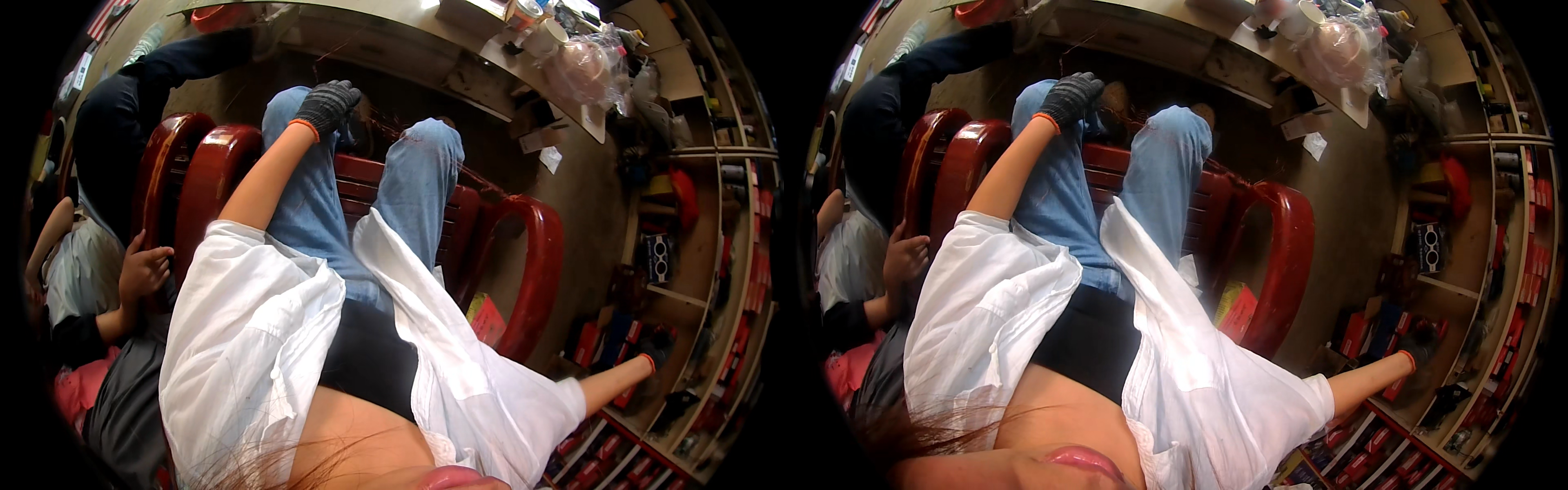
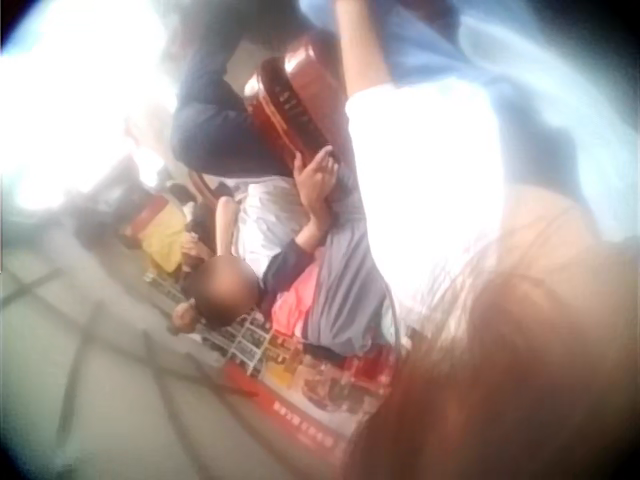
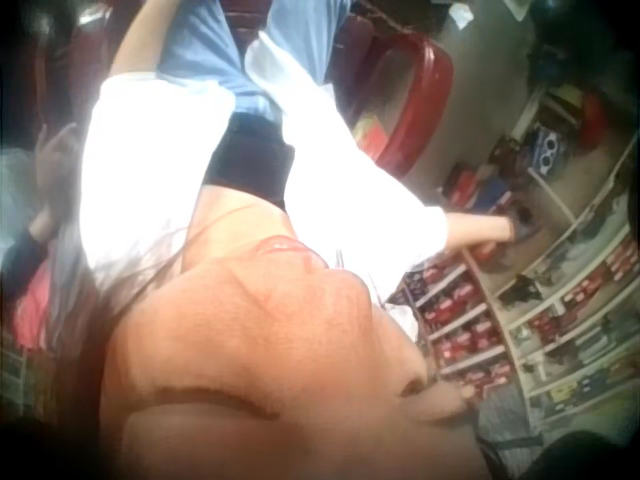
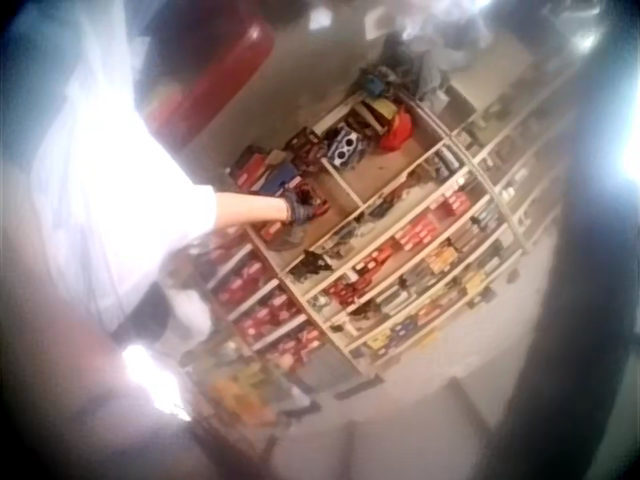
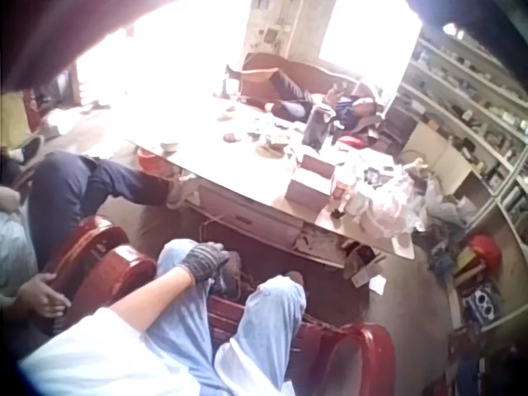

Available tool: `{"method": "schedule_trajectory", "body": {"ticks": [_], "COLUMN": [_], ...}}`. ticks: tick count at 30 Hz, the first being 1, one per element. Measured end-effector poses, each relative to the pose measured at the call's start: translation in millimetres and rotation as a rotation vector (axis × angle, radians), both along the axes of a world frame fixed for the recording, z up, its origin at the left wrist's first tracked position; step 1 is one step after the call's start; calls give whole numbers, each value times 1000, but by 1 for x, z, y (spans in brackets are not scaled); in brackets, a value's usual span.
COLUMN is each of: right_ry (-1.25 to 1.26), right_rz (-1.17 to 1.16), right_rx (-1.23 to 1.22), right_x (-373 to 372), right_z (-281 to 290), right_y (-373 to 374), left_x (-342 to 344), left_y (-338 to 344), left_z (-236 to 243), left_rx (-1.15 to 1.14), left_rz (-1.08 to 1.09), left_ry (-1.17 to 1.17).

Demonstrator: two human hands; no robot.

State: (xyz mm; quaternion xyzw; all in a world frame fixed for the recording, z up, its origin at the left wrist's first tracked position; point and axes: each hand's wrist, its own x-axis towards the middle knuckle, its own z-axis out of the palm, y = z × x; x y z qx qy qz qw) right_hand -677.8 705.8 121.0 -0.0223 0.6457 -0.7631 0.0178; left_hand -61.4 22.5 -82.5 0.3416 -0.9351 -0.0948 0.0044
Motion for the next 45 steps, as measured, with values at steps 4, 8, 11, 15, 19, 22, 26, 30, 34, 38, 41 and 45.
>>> {"method": "schedule_trajectory", "body": {"ticks": [4,8,11,15,19,22,26,30,34,38,41,45], "right_ry": [34,52,46,8,-15,-34,228,514,16,195,362,539], "right_rz": [42,92,42,68,153,231,218,182,125,-126,-166,13], "right_rx": [-24,-48,-66,-109,-168,-200,103,489,197,618,985,736], "right_x": [13,56,62,60,73,69,74,68,83,103,166,180], "right_z": [8,3,11,8,4,6,-1,-21,-40,-31,6,19], "right_y": [1,-32,-17,-16,-15,-20,16,17,-35,-98,-181,-219], "left_x": [0,-3,-31,-88,-133,-153,-152,-133,-113,-101,-90,-82], "left_y": [-4,4,23,71,153,180,184,163,153,154,147,149], "left_z": [1,30,62,81,84,46,40,43,51,67,78,95], "left_rx": [267,592,816,446,336,416,696,923,808,736,491,198], "left_rz": [-112,-273,-331,-567,-695,-691,-564,-268,-167,-40,-34,-63], "left_ry": [229,476,693,801,317,159,338,790,1036,1151,1195,1166]}}
